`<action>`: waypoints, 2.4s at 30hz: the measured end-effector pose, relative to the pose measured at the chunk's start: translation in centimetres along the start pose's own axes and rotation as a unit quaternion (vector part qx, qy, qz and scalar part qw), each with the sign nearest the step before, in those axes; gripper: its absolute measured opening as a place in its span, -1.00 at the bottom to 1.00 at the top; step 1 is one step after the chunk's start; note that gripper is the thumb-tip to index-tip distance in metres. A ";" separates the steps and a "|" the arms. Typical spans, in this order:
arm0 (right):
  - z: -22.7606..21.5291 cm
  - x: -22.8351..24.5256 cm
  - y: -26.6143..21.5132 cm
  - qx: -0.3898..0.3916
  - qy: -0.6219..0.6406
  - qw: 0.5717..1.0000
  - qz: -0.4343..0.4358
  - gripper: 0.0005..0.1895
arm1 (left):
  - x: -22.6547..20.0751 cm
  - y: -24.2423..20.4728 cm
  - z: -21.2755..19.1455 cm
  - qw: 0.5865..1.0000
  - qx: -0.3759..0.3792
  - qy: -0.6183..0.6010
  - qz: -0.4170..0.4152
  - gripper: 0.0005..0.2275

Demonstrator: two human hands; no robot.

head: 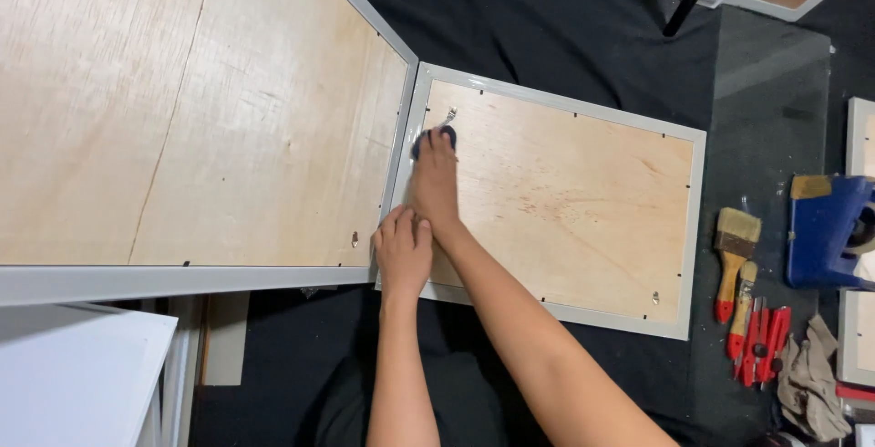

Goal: The person is cleaning the back panels and surfaces of several picture frames using a brush and a cloth.

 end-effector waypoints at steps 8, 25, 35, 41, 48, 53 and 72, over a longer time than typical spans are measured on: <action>-8.5 -3.1 -0.1 0.082 -0.069 0.991 -0.081 -0.51 | 1.1 0.4 0.1 1.000 -0.018 0.017 0.005 -0.57; -20.0 -31.6 -3.4 -0.197 -0.146 0.966 0.082 -0.62 | -0.2 0.1 1.1 0.998 0.005 0.070 -0.008 -0.38; -5.6 -5.5 8.3 0.096 0.102 0.988 0.059 -0.59 | -0.5 0.2 0.9 0.993 0.071 0.091 -0.014 -0.36; -6.3 -4.3 10.0 0.117 -0.009 0.992 -0.053 -0.57 | -0.1 0.4 0.6 0.994 0.057 0.088 -0.007 -0.41; -13.9 -11.6 6.3 0.080 -0.073 0.990 -0.090 -0.59 | 0.2 0.3 1.0 0.995 0.035 0.093 0.008 -0.46; -19.4 -18.9 3.5 0.003 -0.124 0.988 -0.095 -0.59 | 0.7 0.6 1.5 0.995 0.028 0.099 0.012 -0.48; -25.6 -29.8 -2.2 -0.037 -0.126 0.982 0.138 -0.56 | 0.2 0.6 1.1 0.995 0.010 0.096 0.006 -0.54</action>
Point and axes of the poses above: each hand's wrist, its own y-axis towards the middle knuckle, its own z-axis out of the palm, x = y × z, the point moved 6 cm from there along y, towards the middle knuckle, and after that the axes turned 9 degrees about y, right-handed, at the moved point
